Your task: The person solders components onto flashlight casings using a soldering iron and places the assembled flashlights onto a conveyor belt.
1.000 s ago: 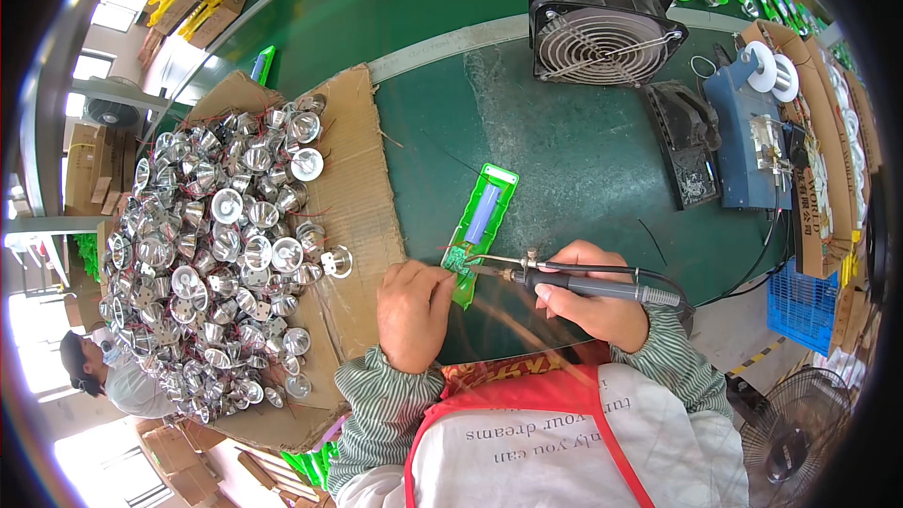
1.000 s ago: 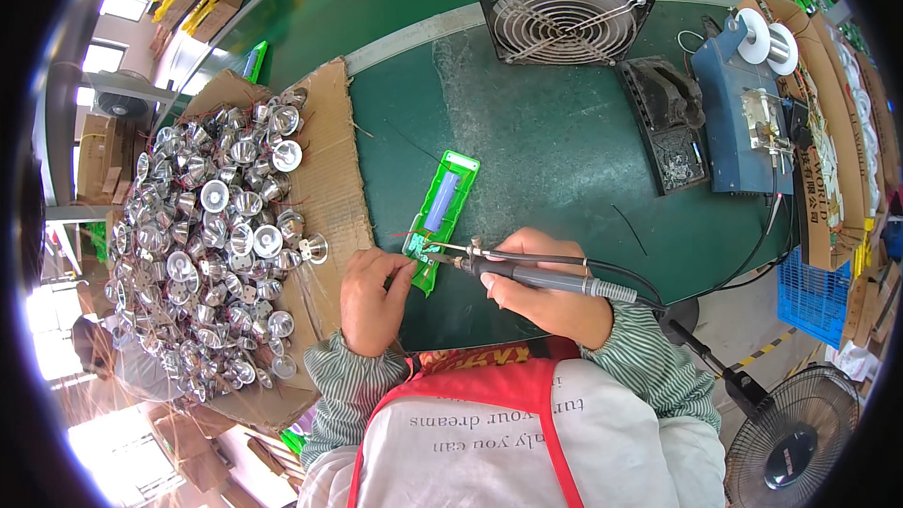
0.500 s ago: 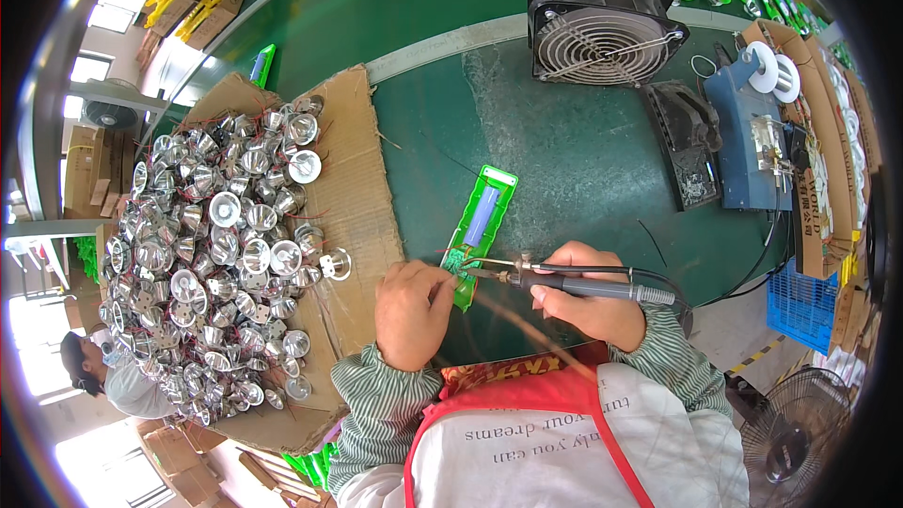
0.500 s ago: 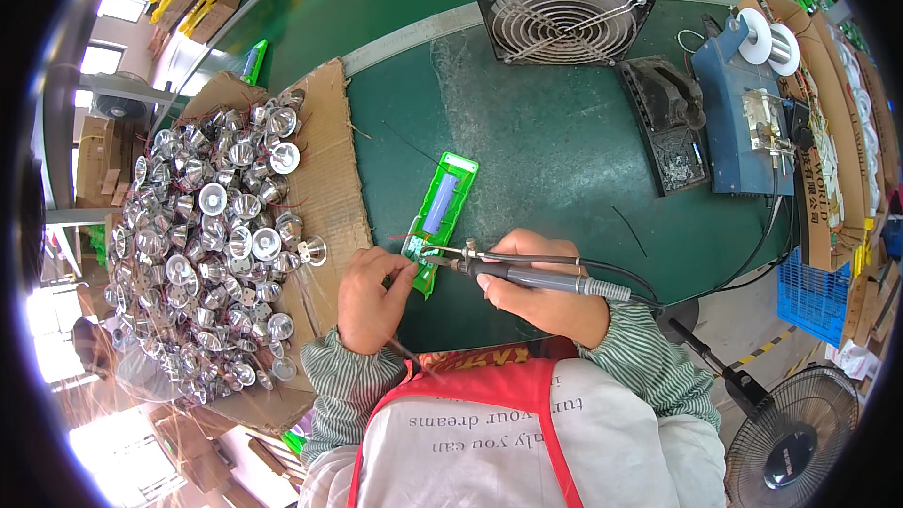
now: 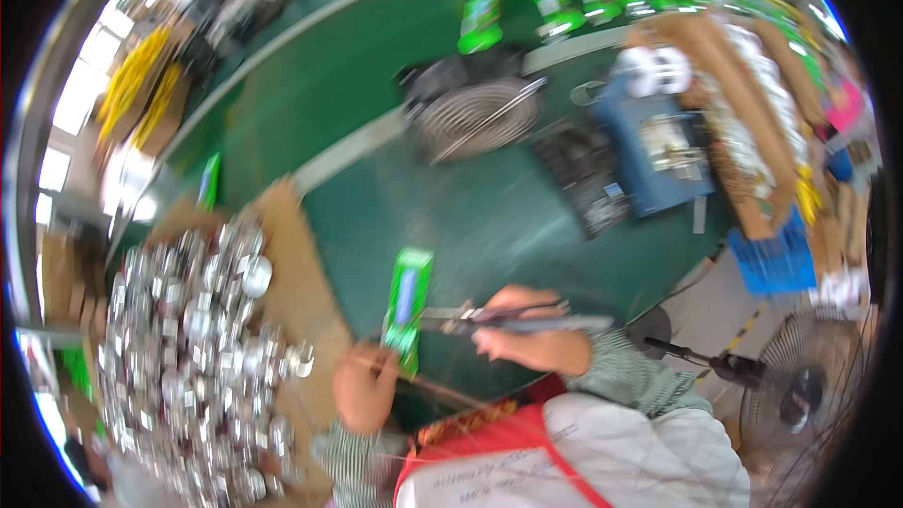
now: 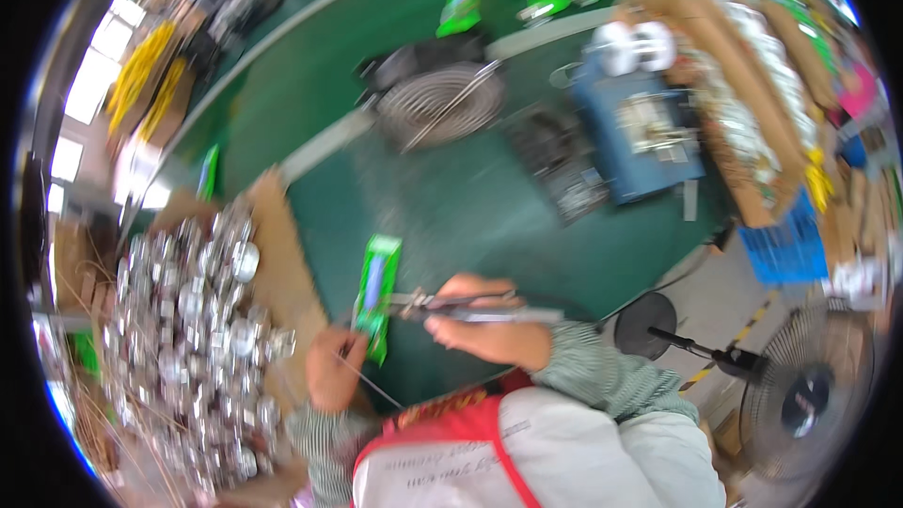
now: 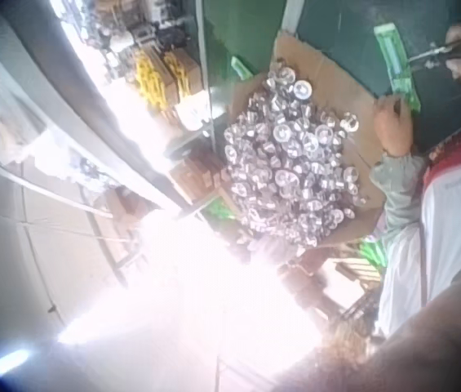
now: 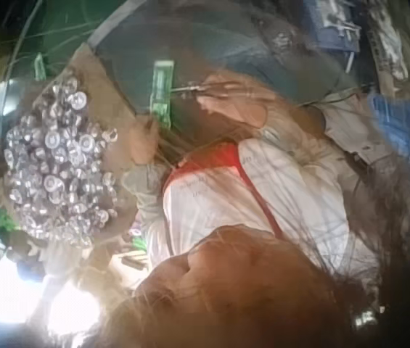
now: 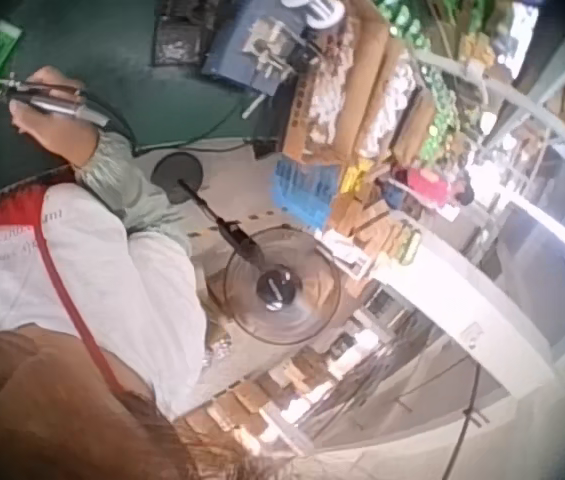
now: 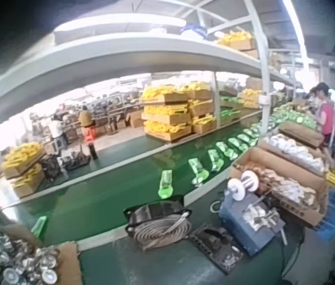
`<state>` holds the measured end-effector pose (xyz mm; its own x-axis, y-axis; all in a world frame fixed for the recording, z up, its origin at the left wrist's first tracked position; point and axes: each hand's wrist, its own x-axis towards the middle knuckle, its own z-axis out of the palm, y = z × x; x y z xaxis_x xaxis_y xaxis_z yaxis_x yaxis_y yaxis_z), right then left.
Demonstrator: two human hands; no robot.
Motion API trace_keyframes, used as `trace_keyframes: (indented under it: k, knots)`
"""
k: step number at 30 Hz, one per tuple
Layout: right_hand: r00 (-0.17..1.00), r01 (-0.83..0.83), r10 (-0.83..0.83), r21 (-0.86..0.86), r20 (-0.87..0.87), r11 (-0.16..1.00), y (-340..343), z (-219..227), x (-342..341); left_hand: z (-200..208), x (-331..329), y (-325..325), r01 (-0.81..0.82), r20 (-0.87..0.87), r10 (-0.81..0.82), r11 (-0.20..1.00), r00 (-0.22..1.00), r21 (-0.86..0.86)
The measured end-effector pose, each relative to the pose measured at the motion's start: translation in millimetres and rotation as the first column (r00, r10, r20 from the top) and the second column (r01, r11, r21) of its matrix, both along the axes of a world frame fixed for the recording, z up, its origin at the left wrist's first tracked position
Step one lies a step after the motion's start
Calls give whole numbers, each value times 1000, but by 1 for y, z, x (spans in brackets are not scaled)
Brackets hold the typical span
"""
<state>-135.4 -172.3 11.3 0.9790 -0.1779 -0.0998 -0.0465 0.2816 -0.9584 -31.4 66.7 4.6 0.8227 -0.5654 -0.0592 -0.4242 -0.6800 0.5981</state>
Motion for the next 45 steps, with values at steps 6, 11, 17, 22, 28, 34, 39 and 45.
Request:
trace_keyframes:
  k: [6, 11, 17, 22, 28, 34, 39, 45]
  knots:
    - [997, 30, -24, -86, 74, 996, -14, 3, -1, 5, 2, 6, 191, 96, -207, 970, 974, 152]
    - [989, 74, -68, -39, 129, 997, -13, -7, -1, 6, -18, 1, 258, 392, -320, 944, 862, 204]
    - [996, 27, -19, -91, 86, 996, -21, -5, 1, 27, 41, -6, 30, 311, -51, 997, 949, 74]
    - [997, 83, -84, -57, -2, 995, -29, 2, 4, 27, 132, -48, -14, 263, 46, 992, 964, -124]
    - [977, 120, -135, -100, -165, 988, -42, 1, 12, 9, 239, -173, -81, -318, -30, 940, 948, -331]
    - [956, 201, -203, -32, -211, 979, -54, 1, 26, -24, 310, -251, 33, -452, -326, 839, 830, -544]
    - [961, 183, -179, -1, -212, 983, -62, -3, 32, -15, 397, -153, -236, 529, 40, 922, 848, 308]
    - [982, 144, -153, -89, -107, 986, -67, -11, 38, -22, 453, -6, -639, 483, 420, 462, 768, 614]
